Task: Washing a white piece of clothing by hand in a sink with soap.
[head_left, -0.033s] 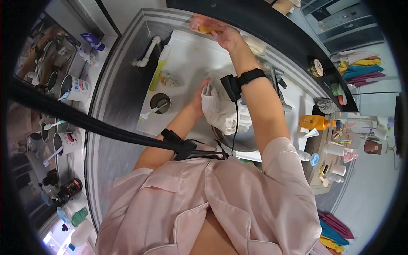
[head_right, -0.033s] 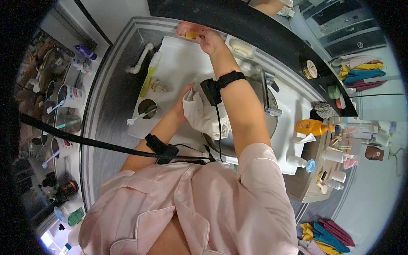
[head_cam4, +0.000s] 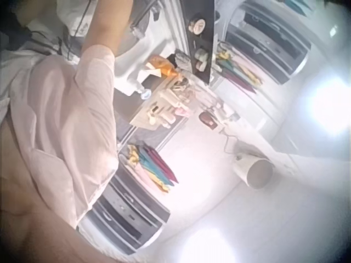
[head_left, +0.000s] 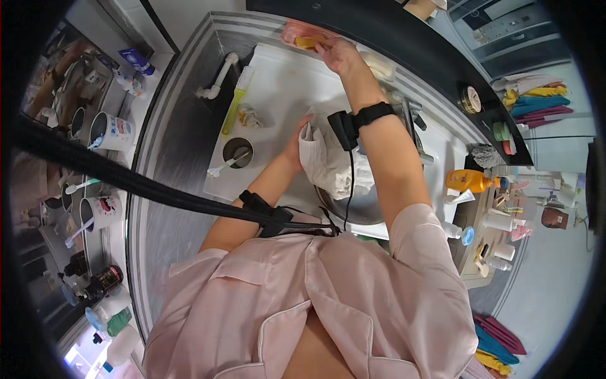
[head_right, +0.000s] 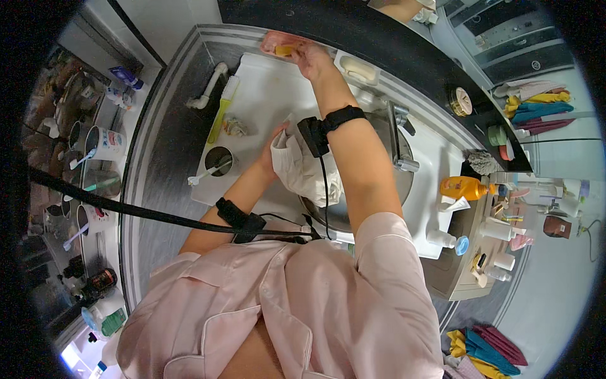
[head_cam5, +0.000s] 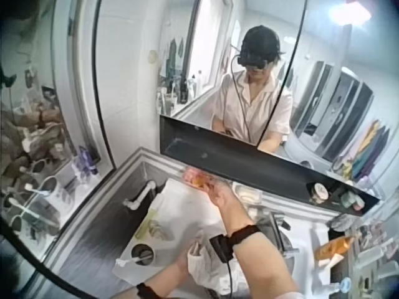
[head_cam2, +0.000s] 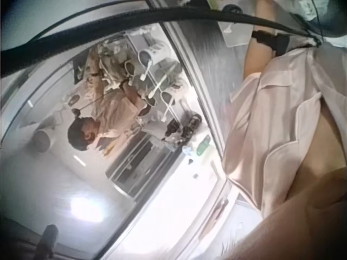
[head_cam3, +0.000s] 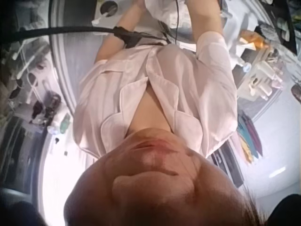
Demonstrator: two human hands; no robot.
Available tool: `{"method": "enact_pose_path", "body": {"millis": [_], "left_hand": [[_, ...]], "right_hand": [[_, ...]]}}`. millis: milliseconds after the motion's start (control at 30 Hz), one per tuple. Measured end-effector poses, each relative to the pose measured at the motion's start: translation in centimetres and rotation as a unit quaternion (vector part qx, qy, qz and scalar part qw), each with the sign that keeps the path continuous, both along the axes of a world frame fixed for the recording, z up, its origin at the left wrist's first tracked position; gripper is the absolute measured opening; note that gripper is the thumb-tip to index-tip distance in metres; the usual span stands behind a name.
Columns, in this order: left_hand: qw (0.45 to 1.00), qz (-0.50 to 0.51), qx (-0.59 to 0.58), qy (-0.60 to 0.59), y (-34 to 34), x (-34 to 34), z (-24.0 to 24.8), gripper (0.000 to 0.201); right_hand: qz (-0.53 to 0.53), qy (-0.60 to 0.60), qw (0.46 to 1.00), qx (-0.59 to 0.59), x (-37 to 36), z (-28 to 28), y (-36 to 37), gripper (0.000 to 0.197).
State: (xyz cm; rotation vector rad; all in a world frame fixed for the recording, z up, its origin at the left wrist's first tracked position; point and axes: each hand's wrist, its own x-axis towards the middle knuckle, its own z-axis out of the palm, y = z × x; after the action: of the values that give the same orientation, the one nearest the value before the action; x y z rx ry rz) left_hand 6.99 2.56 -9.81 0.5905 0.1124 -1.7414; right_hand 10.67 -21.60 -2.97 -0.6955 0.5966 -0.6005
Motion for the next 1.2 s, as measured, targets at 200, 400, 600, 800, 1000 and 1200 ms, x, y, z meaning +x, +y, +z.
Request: {"method": "enact_pose_path", "body": {"millis": [200, 400, 600, 800, 1000, 1200], "left_hand": [[0.991, 0.126, -0.018, 0.049, 0.0, -0.7, 0.8, 0.039], [0.966, 0.055, -0.237, 0.084, -3.4, -0.4, 2.4, 0.035], [0.964, 0.002, -0.266, 0.009, -6.9, -3.1, 9.8, 0.030], [0.931, 0.006, -0.365, 0.027, -7.8, -6.7, 18.7, 0.034], [0.918, 0.069, -0.386, -0.059, -6.1, -6.0, 24.3, 0.034], [0.905, 0.129, -0.381, -0.136, -4.6, -3.8, 26.7, 0.035]], "right_hand": [[0.112, 0.123, 0.967, -0.192, -7.8, 4.6, 7.7, 0.043], [0.185, 0.182, 0.922, -0.288, -23.3, 3.1, 14.7, 0.076], [0.170, 0.378, 0.802, -0.430, -29.5, -5.2, 18.3, 0.127], [0.119, 0.436, 0.807, -0.381, -27.2, -12.0, 14.9, 0.123], [0.081, 0.187, 0.958, -0.204, -28.3, -4.9, 15.6, 0.090], [0.037, -0.022, 0.999, 0.012, -32.4, -2.0, 18.6, 0.065]]}}
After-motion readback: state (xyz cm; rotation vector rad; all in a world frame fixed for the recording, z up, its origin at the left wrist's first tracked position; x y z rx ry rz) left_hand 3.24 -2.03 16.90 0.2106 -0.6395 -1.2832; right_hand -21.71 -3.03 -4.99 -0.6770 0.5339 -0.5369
